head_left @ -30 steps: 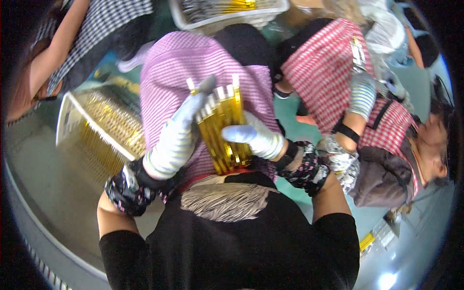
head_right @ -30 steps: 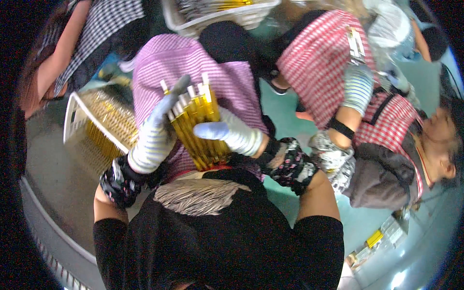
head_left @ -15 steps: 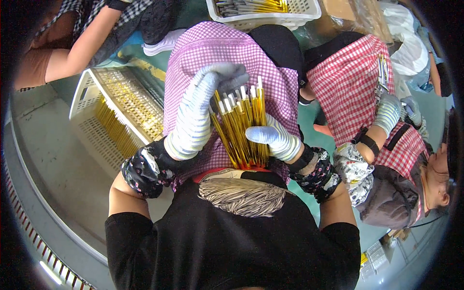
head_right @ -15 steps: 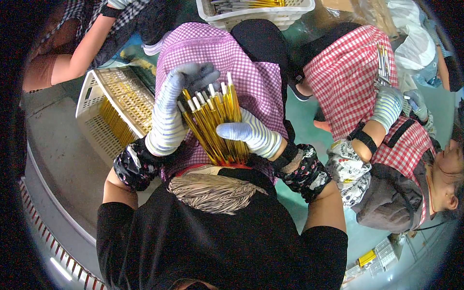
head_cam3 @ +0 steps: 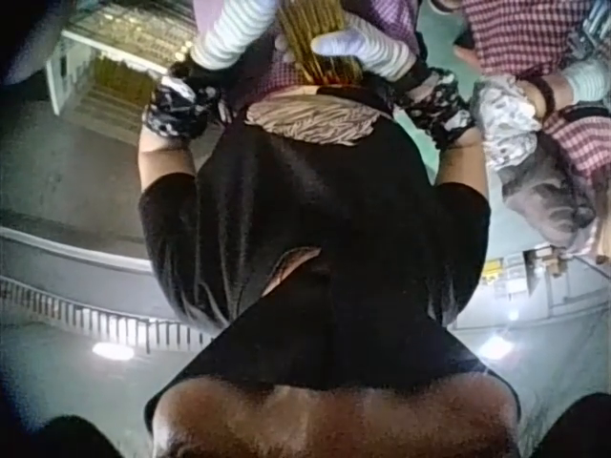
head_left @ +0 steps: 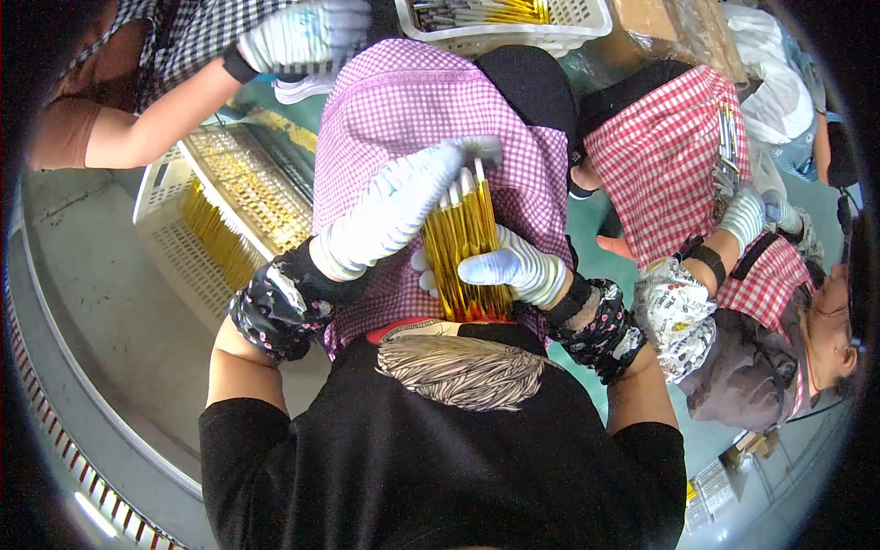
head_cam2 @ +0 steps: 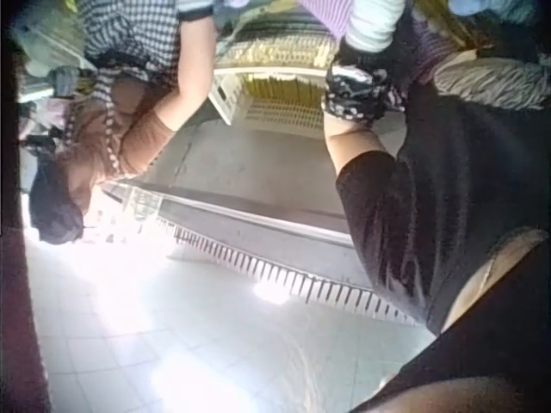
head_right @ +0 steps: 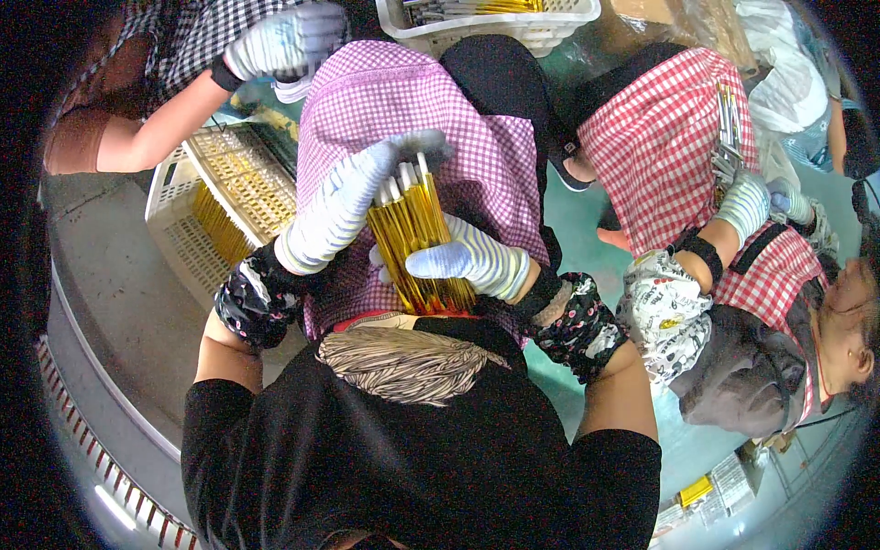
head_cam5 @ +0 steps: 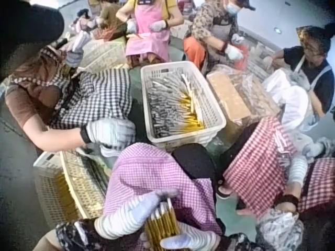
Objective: The person gathers gold tubes by hand, aligns them into a bundle, and slides silver ferrules onto the ends of the tubes. They then place the assembled tubes into a white plastic basket and repeat the process.
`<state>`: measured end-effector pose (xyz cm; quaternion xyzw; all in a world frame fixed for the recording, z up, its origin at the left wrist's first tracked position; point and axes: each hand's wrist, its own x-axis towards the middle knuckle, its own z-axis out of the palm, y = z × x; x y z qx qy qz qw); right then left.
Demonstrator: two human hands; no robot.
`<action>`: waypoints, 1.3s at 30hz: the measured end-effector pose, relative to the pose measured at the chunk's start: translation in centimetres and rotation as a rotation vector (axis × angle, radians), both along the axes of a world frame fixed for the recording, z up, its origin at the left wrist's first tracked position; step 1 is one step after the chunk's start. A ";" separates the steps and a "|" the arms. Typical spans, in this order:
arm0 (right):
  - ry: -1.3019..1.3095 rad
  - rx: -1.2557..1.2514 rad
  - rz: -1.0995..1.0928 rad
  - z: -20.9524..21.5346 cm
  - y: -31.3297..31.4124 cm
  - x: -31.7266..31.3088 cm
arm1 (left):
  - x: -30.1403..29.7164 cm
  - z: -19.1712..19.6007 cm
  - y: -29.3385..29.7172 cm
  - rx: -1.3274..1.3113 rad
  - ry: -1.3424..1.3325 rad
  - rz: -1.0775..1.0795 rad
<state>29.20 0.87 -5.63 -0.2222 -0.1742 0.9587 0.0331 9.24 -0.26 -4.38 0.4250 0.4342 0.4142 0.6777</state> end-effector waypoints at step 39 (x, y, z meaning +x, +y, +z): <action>-0.484 2.153 0.145 4.6 4.3 -4.8 | 2.0 -0.5 -2.4 -0.041 -0.611 0.252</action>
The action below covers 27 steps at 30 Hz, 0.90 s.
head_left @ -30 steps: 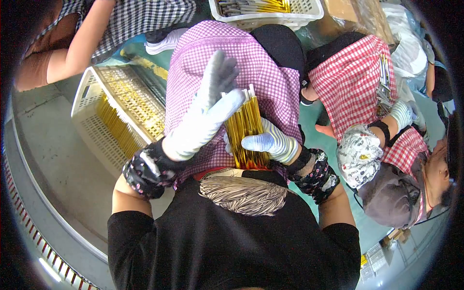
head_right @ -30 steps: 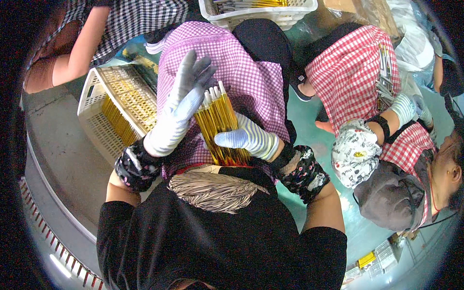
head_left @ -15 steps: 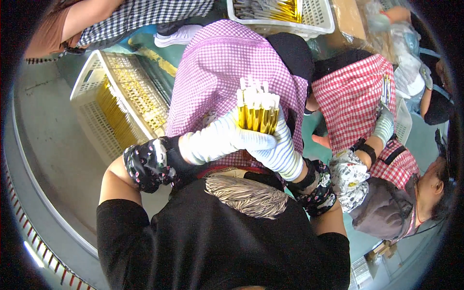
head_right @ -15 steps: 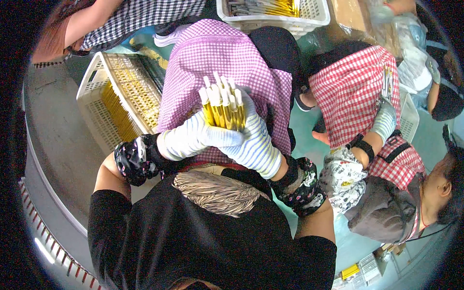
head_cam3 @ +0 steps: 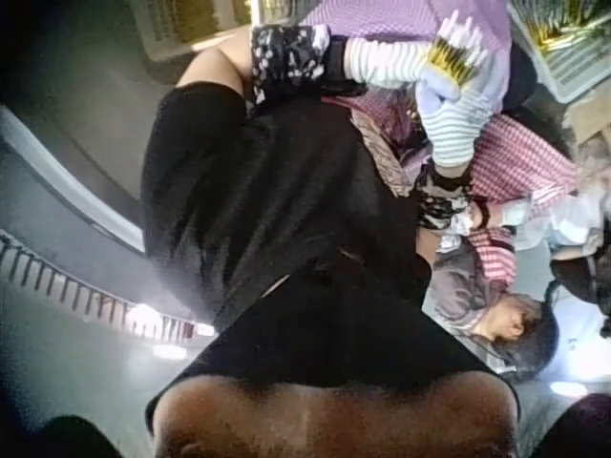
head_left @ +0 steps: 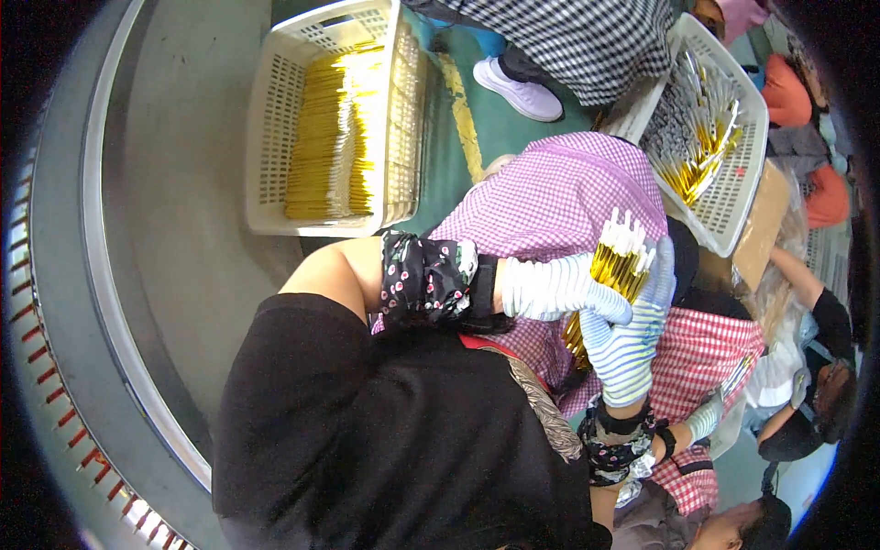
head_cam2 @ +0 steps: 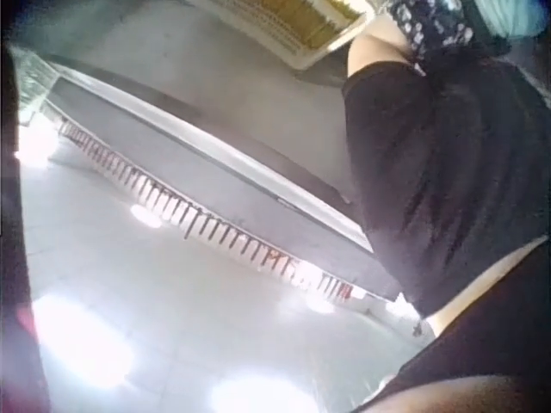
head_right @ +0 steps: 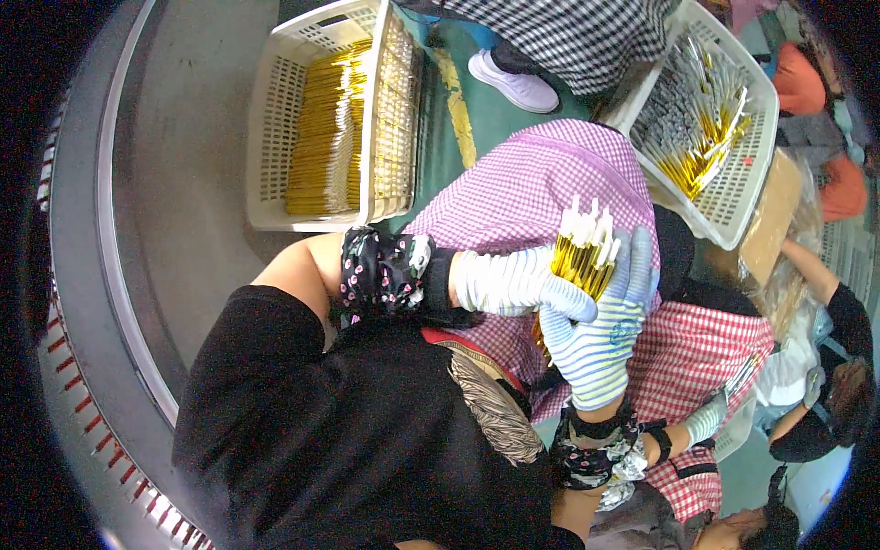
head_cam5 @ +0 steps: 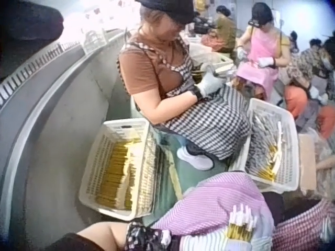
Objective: The person gathers gold tubes by hand, aligns them into a bundle, and slides silver ferrules onto the ends of the tubes. They then place the assembled tubes into a white plastic basket and repeat the process.
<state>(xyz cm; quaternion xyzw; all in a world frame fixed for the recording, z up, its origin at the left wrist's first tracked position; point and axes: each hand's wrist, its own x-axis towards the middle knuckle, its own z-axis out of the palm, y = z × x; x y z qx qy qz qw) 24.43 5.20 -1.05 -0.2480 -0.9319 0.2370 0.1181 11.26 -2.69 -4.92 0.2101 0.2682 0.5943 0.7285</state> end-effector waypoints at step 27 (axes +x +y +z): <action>-0.086 0.150 0.443 6.9 -5.4 -17.4 | -11.1 -0.4 -6.8 0.189 -0.844 0.380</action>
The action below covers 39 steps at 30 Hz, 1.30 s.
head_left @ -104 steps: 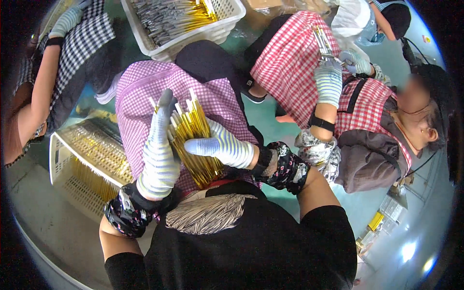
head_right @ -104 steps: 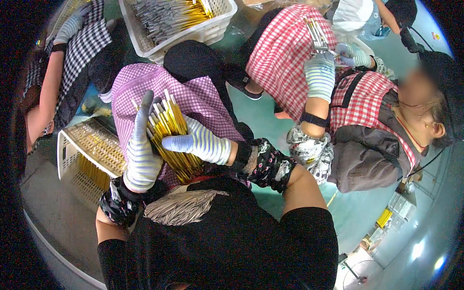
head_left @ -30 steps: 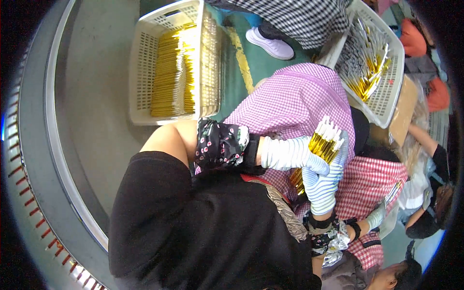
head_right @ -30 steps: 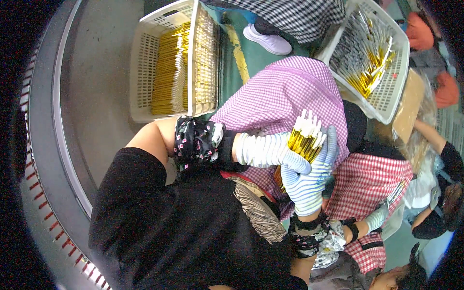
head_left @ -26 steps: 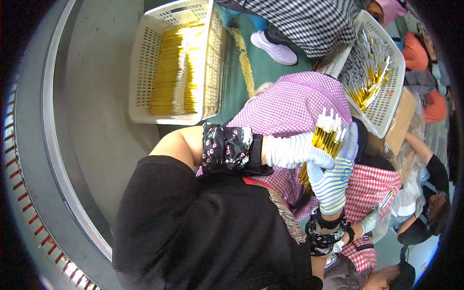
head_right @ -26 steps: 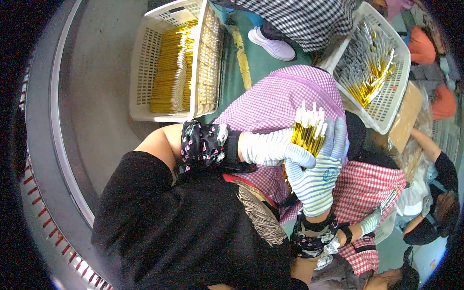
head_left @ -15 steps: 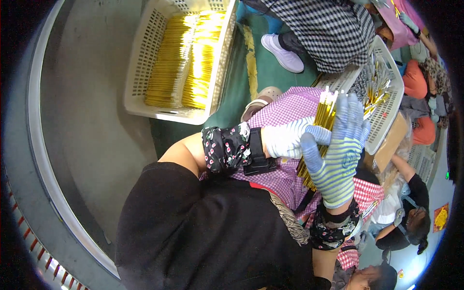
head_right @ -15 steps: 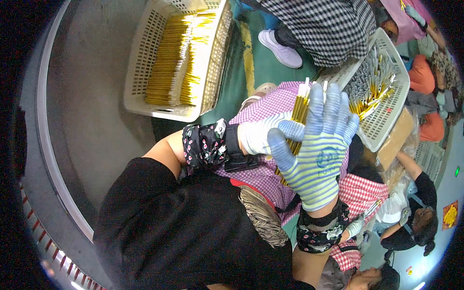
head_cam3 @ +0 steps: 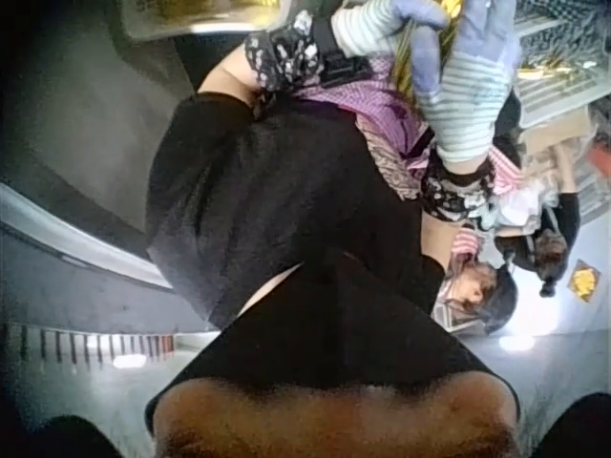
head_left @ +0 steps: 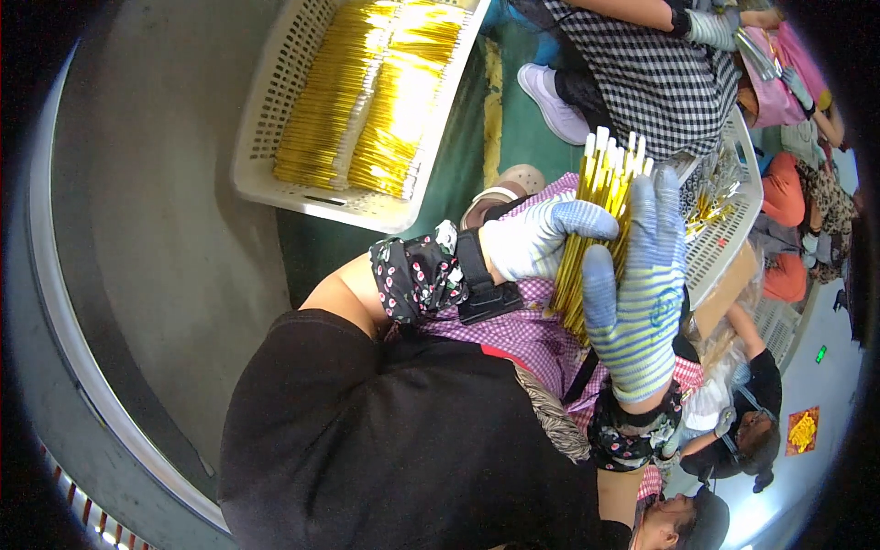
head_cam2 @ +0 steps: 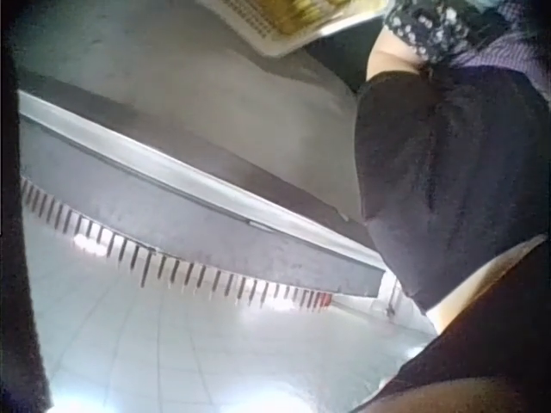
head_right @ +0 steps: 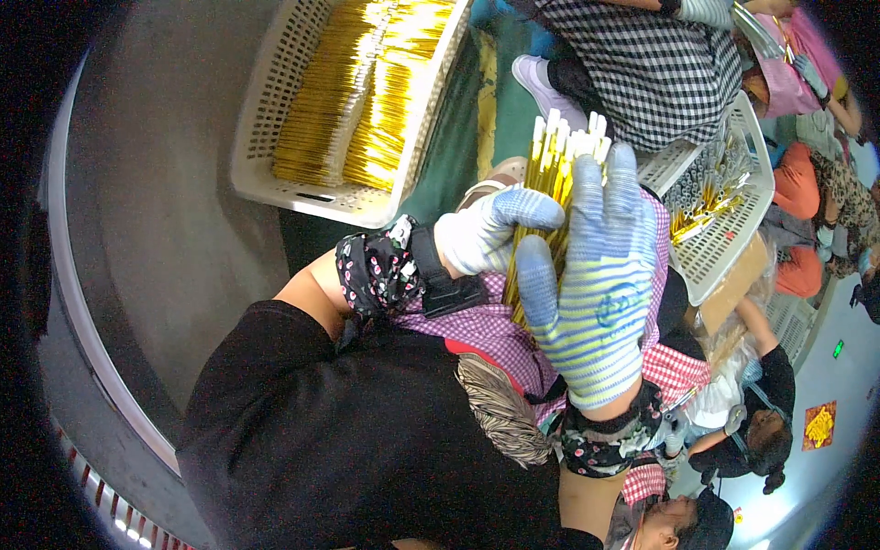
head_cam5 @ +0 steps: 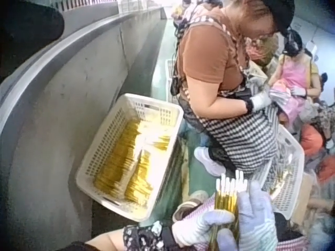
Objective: The person gathers gold tubes by hand, aligns them into a bundle, and slides silver ferrules onto the ends of the tubes. They then place the assembled tubes into a white plastic basket and repeat the process.
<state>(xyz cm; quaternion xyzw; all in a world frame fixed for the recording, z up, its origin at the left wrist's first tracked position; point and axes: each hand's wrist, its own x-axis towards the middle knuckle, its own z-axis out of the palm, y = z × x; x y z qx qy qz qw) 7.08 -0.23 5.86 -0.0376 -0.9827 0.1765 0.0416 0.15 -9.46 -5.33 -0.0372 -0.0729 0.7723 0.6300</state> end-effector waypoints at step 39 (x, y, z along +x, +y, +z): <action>0.130 -0.276 -0.226 -5.6 1.8 5.3 | -23.4 -7.3 -16.0 -1.059 1.576 0.300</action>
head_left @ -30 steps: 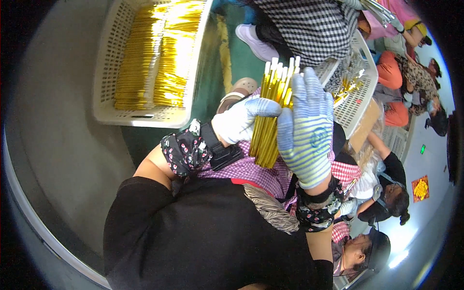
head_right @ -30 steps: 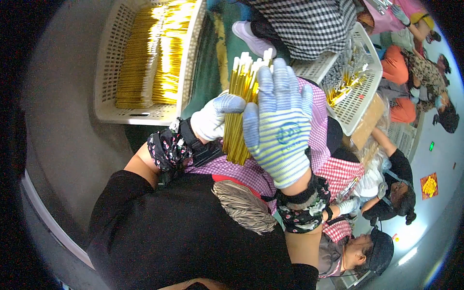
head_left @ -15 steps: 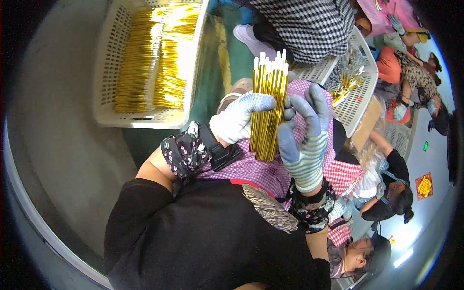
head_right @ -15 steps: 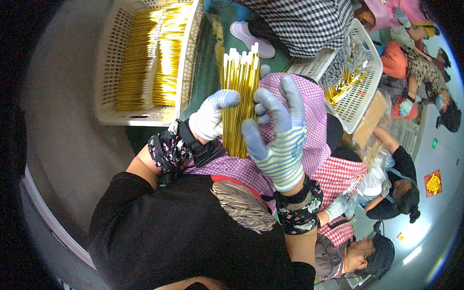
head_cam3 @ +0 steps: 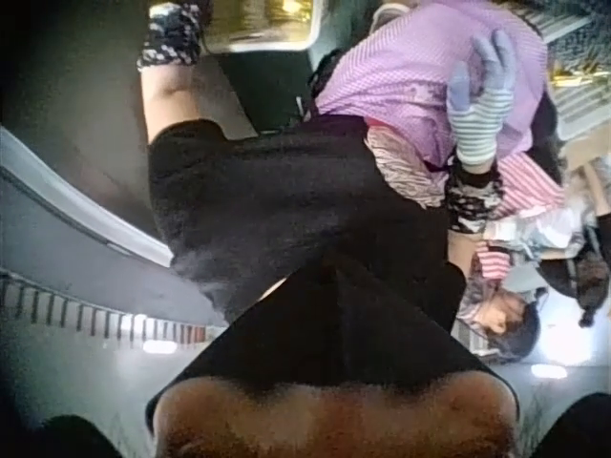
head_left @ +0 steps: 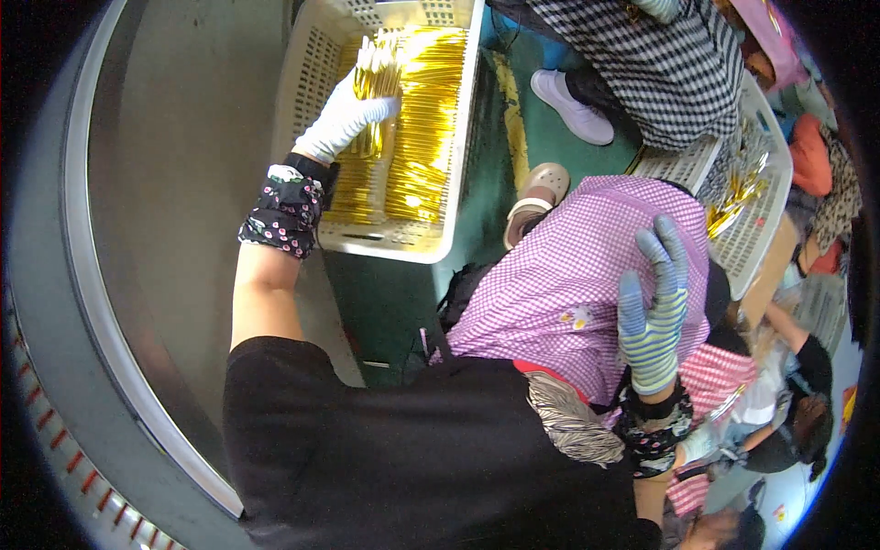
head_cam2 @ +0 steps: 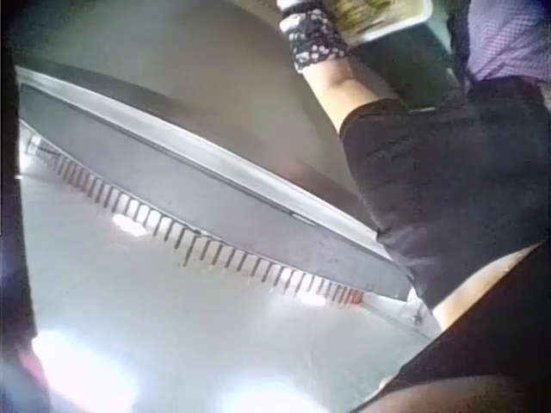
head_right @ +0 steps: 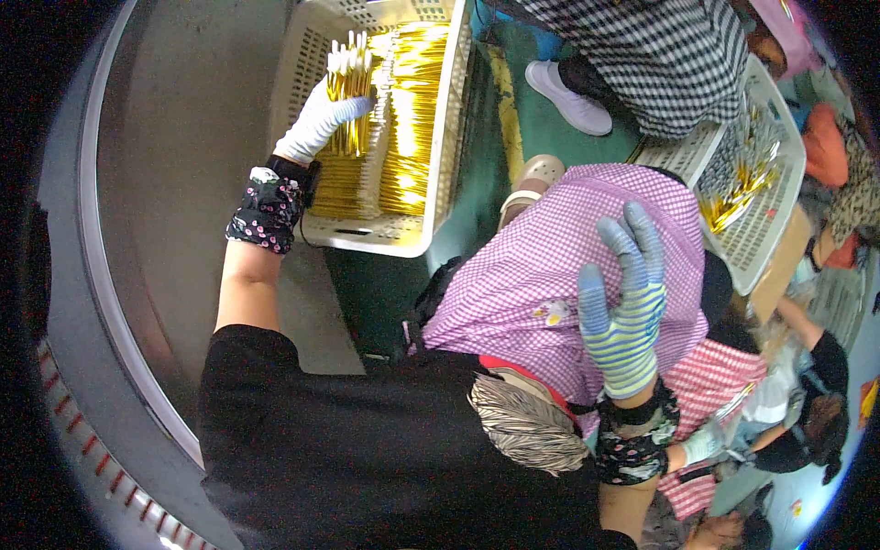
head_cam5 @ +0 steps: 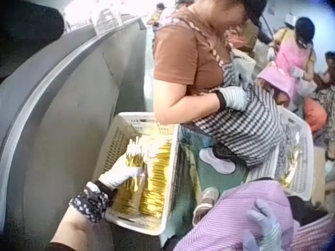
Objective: The person gathers gold tubes by hand, aligns them into a bundle, and slides silver ferrules onto the ends of the tubes. They then place the assembled tubes into a white plastic basket and repeat the process.
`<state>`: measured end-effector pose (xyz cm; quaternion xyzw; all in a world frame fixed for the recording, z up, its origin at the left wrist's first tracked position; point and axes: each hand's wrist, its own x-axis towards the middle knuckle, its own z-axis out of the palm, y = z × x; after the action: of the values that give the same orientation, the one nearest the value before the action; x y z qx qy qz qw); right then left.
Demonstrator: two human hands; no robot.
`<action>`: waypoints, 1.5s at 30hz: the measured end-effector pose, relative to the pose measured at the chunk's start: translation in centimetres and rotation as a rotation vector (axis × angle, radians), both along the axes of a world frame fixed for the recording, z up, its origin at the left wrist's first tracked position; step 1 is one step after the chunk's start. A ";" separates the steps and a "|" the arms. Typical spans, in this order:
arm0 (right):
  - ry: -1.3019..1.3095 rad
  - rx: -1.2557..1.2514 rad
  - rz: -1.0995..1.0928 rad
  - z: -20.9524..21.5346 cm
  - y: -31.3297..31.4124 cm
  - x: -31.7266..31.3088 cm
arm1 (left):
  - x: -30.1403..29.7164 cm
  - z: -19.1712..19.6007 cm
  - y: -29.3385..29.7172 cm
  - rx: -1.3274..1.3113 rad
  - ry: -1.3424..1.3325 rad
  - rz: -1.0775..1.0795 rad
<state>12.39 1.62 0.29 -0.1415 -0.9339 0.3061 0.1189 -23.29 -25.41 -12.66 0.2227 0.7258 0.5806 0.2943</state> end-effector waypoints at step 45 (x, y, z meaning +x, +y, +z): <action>-0.109 -0.002 -0.208 1.1 0.8 2.6 | 0.3 -23.5 -1.2 -1.245 1.298 -0.758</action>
<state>14.96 2.41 1.35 -0.2541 -0.9190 0.2847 0.0990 -22.96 -26.61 -36.15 0.5227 0.8039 -0.2751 0.0698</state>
